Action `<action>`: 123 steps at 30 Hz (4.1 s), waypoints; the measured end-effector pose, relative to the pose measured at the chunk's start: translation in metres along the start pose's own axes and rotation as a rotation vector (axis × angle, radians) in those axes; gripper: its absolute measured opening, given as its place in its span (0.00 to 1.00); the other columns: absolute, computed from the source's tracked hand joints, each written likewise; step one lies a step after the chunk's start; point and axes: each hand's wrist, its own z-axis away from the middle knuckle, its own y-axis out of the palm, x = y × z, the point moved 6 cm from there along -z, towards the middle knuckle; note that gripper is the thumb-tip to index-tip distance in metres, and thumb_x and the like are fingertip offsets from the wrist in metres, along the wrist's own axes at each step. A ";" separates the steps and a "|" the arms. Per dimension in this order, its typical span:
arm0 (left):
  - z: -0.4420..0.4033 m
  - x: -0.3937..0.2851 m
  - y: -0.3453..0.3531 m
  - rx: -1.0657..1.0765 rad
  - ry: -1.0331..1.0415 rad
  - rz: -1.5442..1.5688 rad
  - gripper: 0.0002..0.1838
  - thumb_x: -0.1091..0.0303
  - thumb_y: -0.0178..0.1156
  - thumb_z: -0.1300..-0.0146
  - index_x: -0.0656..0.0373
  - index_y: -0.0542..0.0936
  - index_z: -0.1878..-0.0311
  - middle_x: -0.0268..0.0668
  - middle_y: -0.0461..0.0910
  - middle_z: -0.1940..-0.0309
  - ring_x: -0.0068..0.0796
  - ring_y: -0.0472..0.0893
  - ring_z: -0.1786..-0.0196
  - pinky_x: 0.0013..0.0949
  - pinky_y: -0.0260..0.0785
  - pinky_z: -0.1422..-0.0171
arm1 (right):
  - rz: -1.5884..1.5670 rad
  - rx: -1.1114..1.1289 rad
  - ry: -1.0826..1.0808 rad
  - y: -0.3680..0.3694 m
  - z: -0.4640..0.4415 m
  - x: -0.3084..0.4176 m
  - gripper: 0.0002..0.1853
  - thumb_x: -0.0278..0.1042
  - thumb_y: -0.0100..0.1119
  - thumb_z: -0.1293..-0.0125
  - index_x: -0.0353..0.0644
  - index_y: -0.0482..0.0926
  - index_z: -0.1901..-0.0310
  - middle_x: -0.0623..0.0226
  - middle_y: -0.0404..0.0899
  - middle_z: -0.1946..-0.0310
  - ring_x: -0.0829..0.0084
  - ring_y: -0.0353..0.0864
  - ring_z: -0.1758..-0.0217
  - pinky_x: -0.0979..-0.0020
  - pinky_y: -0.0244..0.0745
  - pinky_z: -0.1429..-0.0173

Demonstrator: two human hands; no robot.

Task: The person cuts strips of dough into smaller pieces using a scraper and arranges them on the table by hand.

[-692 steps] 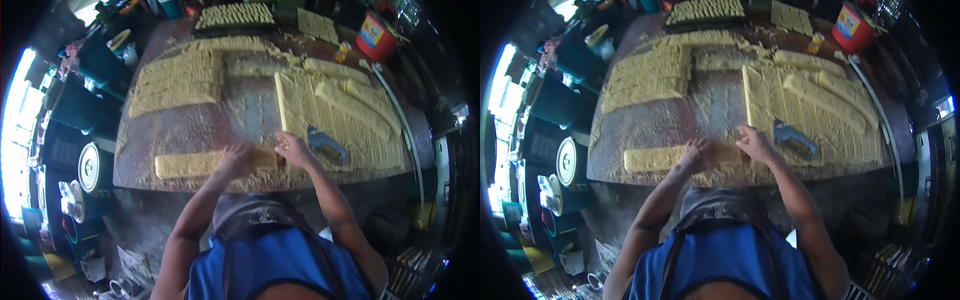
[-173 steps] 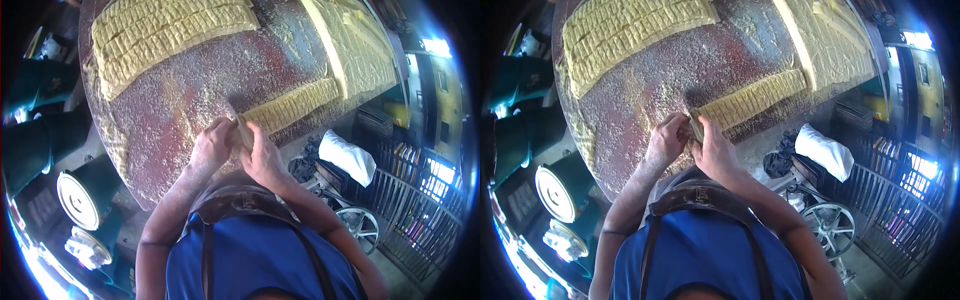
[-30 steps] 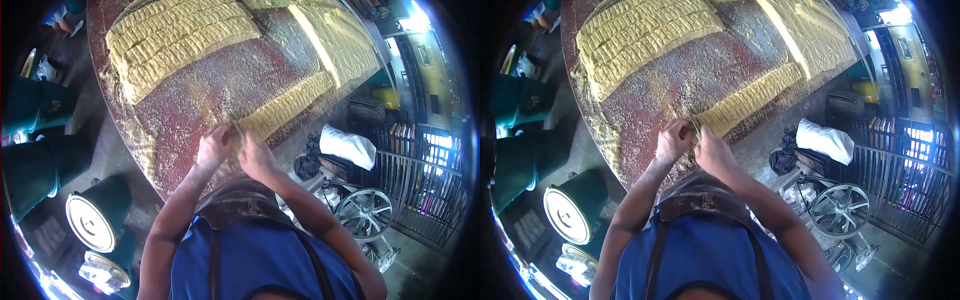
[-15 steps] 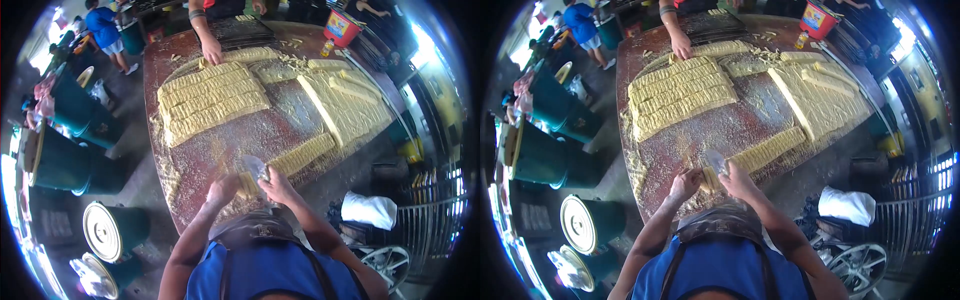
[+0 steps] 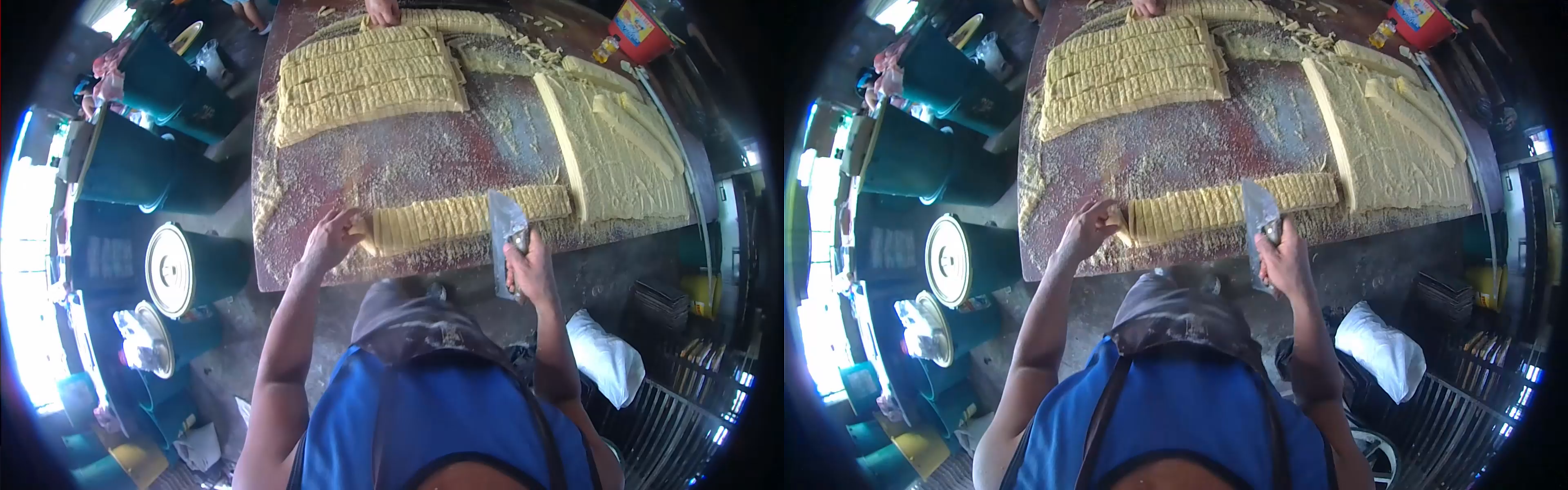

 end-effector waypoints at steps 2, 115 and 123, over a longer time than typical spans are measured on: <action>-0.007 0.004 0.003 0.026 0.107 -0.092 0.20 0.64 0.72 0.41 0.50 0.85 0.44 0.40 0.83 0.54 0.41 0.84 0.52 0.43 0.78 0.45 | -0.023 -0.018 0.001 -0.003 0.000 -0.003 0.11 0.30 0.58 0.27 0.38 0.68 0.51 0.68 0.76 0.77 0.80 0.75 0.85 0.74 0.70 0.84; -0.135 -0.194 0.076 0.211 -0.023 0.293 0.24 0.59 0.70 0.35 0.55 0.80 0.37 0.37 0.87 0.55 0.28 0.86 0.54 0.36 0.78 0.46 | -0.599 0.351 0.083 -0.022 -0.190 0.020 0.10 0.36 0.58 0.26 0.37 0.81 0.56 0.56 0.84 0.65 0.68 0.87 0.64 0.69 0.87 0.56; -0.067 -0.138 0.070 0.071 -0.065 -0.051 0.26 0.62 0.72 0.38 0.52 0.80 0.37 0.44 0.82 0.43 0.42 0.82 0.41 0.44 0.76 0.38 | -0.357 -0.104 -0.181 -0.213 -0.278 0.086 0.46 0.43 0.66 0.34 0.31 0.50 0.24 0.38 0.47 0.23 0.48 0.79 0.37 0.54 0.83 0.38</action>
